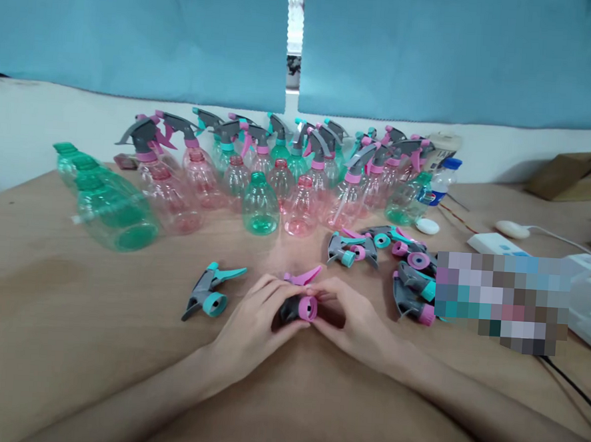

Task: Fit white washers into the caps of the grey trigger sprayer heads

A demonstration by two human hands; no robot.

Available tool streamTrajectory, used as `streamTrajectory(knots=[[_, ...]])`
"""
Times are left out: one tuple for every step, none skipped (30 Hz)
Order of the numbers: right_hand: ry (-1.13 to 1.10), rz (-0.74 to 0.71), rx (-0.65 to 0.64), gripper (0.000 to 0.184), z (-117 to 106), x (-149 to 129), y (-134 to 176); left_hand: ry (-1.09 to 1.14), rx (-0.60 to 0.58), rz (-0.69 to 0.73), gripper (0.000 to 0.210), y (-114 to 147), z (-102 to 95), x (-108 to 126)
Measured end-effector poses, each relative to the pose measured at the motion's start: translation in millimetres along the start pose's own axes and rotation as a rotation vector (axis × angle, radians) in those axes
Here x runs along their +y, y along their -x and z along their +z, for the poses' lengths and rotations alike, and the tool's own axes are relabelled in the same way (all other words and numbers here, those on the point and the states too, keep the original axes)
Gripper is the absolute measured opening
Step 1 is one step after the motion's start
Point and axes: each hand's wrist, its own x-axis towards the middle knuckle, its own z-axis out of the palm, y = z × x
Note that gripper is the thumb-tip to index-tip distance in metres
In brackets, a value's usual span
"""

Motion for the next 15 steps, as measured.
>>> streamTrajectory(knots=[[-0.022,0.038,0.033,0.033,2.0,1.4,1.1,-0.001,-0.005,-0.004,0.026,-0.2,0.1,-0.4],[-0.03,0.077,0.053,0.033,3.2,2.5,2.1,-0.001,-0.003,-0.01,0.026,0.0,0.2,-0.8],[-0.025,0.115,0.064,0.032,3.6,3.2,3.0,0.0,0.006,-0.018,0.026,0.3,0.3,-1.3],[-0.008,0.149,0.065,0.029,3.2,3.4,3.5,0.002,0.016,-0.031,0.026,0.8,0.4,-1.8],[0.014,0.175,0.059,0.025,2.2,3.2,3.7,0.006,0.024,-0.047,0.027,1.3,0.5,-2.4],[0.033,0.188,0.052,0.019,0.9,2.5,3.6,0.012,0.03,-0.062,0.027,1.9,0.6,-3.0],[0.043,0.191,0.048,0.014,-0.6,1.5,3.2,0.019,0.037,-0.073,0.027,2.3,0.8,-3.6],[0.042,0.186,0.049,0.01,-1.9,0.5,2.7,0.028,0.041,-0.081,0.027,2.6,1.0,-4.1],[0.035,0.179,0.051,0.007,-3.0,-0.6,2.1,0.037,0.043,-0.085,0.026,2.9,1.1,-4.5],[0.029,0.173,0.054,0.006,-3.8,-1.6,1.8,0.045,0.048,-0.089,0.026,3.1,1.0,-4.8],[0.022,0.168,0.054,0.005,-4.4,-2.4,1.6,0.051,0.052,-0.096,0.027,3.2,0.9,-5.0],[0.017,0.163,0.054,0.005,-4.7,-3.2,1.7,0.056,0.053,-0.105,0.027,3.3,0.7,-5.0],[0.013,0.157,0.053,0.006,-5.0,-3.9,2.1,0.061,0.052,-0.116,0.027,3.3,0.4,-4.8],[0.014,0.148,0.051,0.007,-5.2,-4.8,2.6,0.067,0.05,-0.125,0.027,3.3,0.1,-4.5],[0.017,0.137,0.046,0.009,-5.4,-5.8,3.2,0.072,0.049,-0.132,0.026,3.3,-0.2,-4.1]])
